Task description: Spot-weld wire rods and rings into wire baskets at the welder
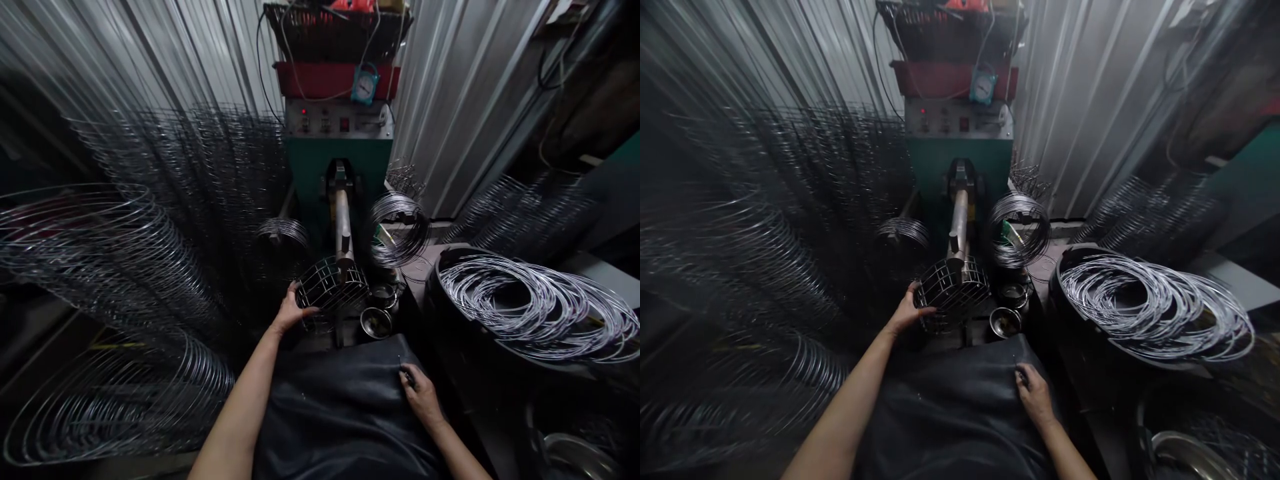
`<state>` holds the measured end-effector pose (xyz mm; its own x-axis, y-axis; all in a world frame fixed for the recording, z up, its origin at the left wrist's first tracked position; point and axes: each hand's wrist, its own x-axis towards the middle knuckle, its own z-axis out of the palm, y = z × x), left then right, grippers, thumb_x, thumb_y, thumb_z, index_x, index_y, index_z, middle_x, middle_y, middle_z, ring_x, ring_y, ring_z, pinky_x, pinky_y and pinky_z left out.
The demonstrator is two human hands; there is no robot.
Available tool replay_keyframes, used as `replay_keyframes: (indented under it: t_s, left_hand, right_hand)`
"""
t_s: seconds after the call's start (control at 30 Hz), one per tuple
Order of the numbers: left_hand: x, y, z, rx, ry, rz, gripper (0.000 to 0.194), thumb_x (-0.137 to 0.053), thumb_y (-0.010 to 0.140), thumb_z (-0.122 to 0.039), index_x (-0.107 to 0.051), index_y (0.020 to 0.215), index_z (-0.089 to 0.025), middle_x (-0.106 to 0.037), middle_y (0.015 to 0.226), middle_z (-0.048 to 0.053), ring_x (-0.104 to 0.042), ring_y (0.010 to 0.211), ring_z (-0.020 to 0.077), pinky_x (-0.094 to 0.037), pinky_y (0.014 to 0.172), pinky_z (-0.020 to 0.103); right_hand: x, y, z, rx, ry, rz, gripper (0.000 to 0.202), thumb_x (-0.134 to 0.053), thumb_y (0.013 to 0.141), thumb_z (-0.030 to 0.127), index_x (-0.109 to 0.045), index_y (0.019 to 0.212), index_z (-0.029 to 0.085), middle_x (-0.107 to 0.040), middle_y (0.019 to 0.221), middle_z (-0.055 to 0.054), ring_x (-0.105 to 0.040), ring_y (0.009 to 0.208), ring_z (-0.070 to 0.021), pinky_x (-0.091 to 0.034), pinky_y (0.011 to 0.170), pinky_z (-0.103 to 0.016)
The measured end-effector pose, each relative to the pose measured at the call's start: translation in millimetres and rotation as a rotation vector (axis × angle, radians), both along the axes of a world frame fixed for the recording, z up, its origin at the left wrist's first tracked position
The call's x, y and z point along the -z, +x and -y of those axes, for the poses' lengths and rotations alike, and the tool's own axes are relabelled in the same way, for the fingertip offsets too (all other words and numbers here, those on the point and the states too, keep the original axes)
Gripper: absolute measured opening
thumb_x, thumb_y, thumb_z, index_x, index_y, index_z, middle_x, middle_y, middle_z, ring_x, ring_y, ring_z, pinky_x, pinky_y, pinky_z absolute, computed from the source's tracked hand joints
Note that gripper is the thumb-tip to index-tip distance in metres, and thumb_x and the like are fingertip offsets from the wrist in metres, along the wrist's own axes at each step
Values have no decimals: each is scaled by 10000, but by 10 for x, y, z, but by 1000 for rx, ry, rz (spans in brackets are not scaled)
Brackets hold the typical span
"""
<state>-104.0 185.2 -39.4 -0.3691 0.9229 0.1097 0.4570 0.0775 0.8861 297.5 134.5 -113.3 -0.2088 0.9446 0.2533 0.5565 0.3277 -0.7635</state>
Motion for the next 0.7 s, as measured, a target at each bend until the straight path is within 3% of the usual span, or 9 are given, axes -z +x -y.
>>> replay_keyframes:
  t_s: [0.13,0.27,0.37,0.43,0.5,0.6,0.7]
  left_hand:
    - [-24,37,7,-46,10,-55,821,-830,472,-383,-447,1173,-192,-497,1280,124,-456,1229,306,-317,1059,451]
    - [-27,120,85,-108,30,-79,764,-815,487,-346,-463,1143,-176,-494,1268,122,-451,1232,302,-336,1051,442]
    - [-80,208,238,-99,44,-136,780,-809,482,-339,-462,1157,-162,-441,1322,145,-397,1278,320,-314,1072,453]
    - [-159,293,384,-53,57,-229,821,-810,471,-341,-458,1188,-154,-388,1372,160,-328,1323,340,-280,1095,467]
    - [-274,408,542,-6,51,-346,866,-809,466,-346,-450,1225,-136,-349,1404,182,-271,1348,365,-252,1107,486]
    - [-495,621,743,59,9,-541,918,-807,455,-344,-443,1261,-95,-329,1417,226,-241,1348,410,-185,1115,536]
    - [-710,834,859,128,-16,-704,933,-800,446,-341,-452,1272,-83,-337,1414,247,-248,1336,437,-121,1109,579]
  right_hand:
    - [-37,-1,-20,-1,-43,-43,278,-526,770,410,-673,870,197,-713,869,-102,-678,821,-243,-545,771,-368]
    - [-154,-16,-49,35,-189,-159,280,-596,715,445,-678,828,203,-711,871,-99,-661,849,-265,-509,816,-395]
    - [-365,-75,-82,40,-320,-240,318,-646,665,471,-671,831,200,-698,827,-71,-645,837,-255,-494,809,-380]
    - [-607,-158,-84,9,-362,-282,360,-672,644,455,-659,900,203,-686,843,-49,-631,842,-233,-487,810,-359]
    - [-925,-279,-66,-114,-379,-287,350,-661,671,408,-649,957,207,-678,893,-36,-617,874,-212,-473,832,-338]
    - [-1424,-513,-49,-476,-450,-173,228,-593,744,321,-679,910,191,-686,912,-32,-608,905,-200,-452,853,-321]
    - [-1752,-780,-98,-762,-543,-26,236,-555,769,269,-693,930,164,-698,890,-22,-619,852,-188,-468,794,-305]
